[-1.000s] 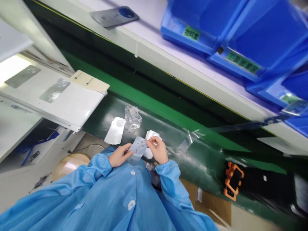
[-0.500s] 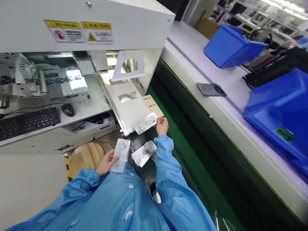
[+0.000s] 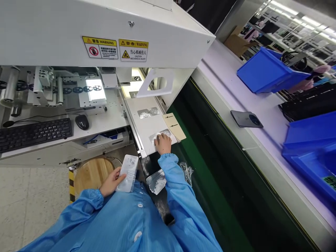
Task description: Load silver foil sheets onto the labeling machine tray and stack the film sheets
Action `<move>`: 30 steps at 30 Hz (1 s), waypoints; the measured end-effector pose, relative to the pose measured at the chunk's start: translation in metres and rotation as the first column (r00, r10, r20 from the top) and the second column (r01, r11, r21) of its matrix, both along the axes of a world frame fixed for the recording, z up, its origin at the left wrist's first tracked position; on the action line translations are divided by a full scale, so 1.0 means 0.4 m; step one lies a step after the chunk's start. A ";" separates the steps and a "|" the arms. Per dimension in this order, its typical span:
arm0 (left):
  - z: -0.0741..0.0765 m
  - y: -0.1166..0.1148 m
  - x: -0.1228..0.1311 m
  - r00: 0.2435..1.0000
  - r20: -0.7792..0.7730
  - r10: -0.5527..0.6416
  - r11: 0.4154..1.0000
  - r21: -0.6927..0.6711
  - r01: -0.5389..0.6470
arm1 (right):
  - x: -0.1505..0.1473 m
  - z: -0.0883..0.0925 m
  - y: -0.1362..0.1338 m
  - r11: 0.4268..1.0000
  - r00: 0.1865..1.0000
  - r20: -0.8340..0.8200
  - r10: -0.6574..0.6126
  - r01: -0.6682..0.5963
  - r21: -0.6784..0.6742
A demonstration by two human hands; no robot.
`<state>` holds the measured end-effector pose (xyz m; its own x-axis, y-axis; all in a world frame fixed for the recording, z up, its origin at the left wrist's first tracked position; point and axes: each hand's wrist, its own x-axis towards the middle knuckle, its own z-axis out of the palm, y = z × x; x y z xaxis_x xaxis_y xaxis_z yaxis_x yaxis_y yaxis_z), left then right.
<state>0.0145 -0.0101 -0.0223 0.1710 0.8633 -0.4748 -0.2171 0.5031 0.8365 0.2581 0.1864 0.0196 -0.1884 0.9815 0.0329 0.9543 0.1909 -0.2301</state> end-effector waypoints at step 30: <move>0.007 0.003 0.136 0.847 -0.198 -0.494 0.867 -0.031 0.498 | 0.325 -0.116 -0.435 0.806 0.735 -0.333 -0.591 0.519 -0.285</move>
